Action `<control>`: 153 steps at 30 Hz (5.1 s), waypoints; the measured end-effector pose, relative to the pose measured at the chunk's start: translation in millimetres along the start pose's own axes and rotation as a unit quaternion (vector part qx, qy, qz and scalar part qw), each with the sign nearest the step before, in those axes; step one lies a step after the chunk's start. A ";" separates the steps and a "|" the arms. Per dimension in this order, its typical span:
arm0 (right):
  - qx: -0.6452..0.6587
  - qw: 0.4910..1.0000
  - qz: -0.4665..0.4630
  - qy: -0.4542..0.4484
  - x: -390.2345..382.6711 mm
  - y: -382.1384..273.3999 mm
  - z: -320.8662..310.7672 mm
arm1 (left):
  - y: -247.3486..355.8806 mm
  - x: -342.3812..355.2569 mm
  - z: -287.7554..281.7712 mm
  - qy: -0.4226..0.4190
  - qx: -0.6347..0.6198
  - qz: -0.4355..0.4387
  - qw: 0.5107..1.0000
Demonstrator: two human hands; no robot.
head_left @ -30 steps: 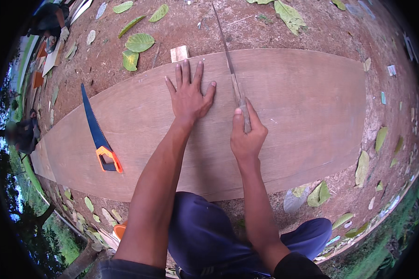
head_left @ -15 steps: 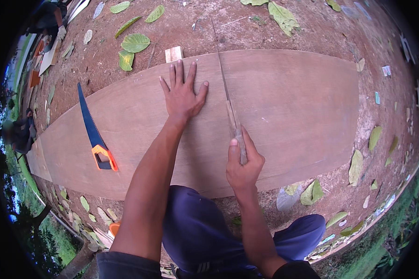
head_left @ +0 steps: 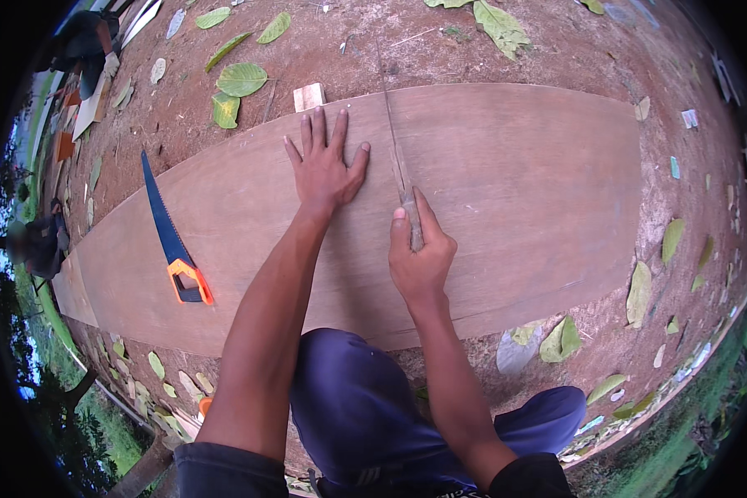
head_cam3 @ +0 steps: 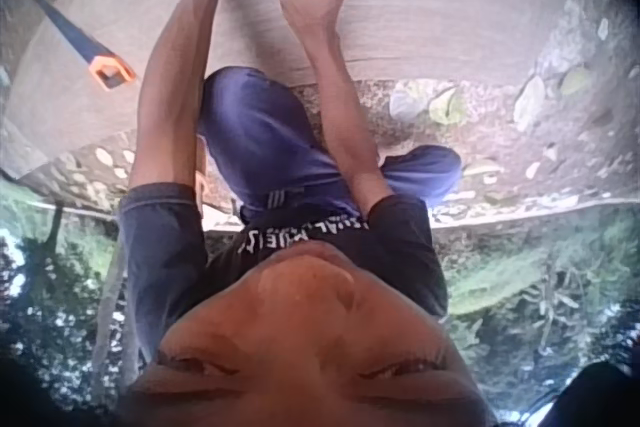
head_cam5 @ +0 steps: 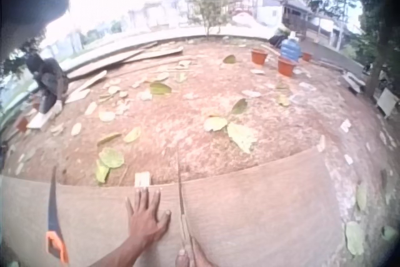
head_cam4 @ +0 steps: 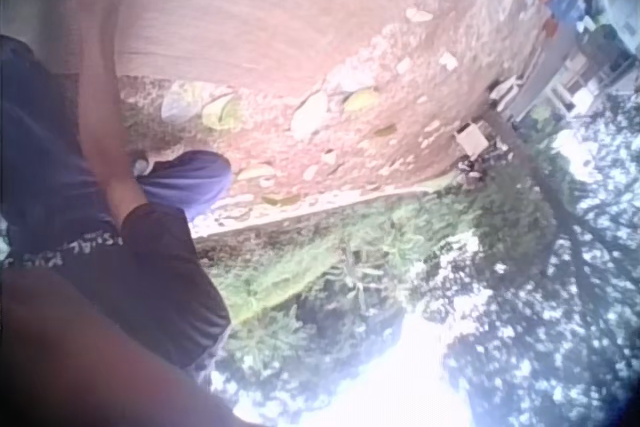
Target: The person measures a large wooden board with a tape measure and marks it with a pencil. They then use a hand saw to cut along the marked line, separating a section of the board.
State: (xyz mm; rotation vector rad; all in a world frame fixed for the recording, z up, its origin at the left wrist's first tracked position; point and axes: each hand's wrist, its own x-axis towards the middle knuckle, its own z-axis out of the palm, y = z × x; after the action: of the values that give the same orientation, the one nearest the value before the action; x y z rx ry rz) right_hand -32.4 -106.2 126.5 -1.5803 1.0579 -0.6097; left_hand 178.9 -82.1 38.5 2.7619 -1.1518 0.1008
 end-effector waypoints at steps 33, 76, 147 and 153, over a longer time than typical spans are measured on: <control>-0.011 0.998 -0.062 -0.002 -111.7 18.2 -57.7 | -11.2 -8.7 -0.2 -0.004 -0.001 -0.016 1.000; 0.046 0.999 0.010 0.006 -47.8 18.2 -29.0 | -7.8 -5.4 -2.2 -0.002 -0.001 -0.017 1.000; 0.054 0.998 0.027 0.001 3.6 4.9 10.3 | -0.6 -2.5 -2.9 0.006 -0.014 -0.001 1.000; -0.047 0.995 -0.083 0.003 -138.3 20.0 -60.2 | -8.6 -6.1 -1.0 0.007 0.000 -0.013 1.000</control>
State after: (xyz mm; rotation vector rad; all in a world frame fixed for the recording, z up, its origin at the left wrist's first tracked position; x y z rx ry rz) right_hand -153.5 -15.8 143.9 -1.7617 0.9769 -0.6854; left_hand 180.7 -71.7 37.8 2.7696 -1.1120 0.1178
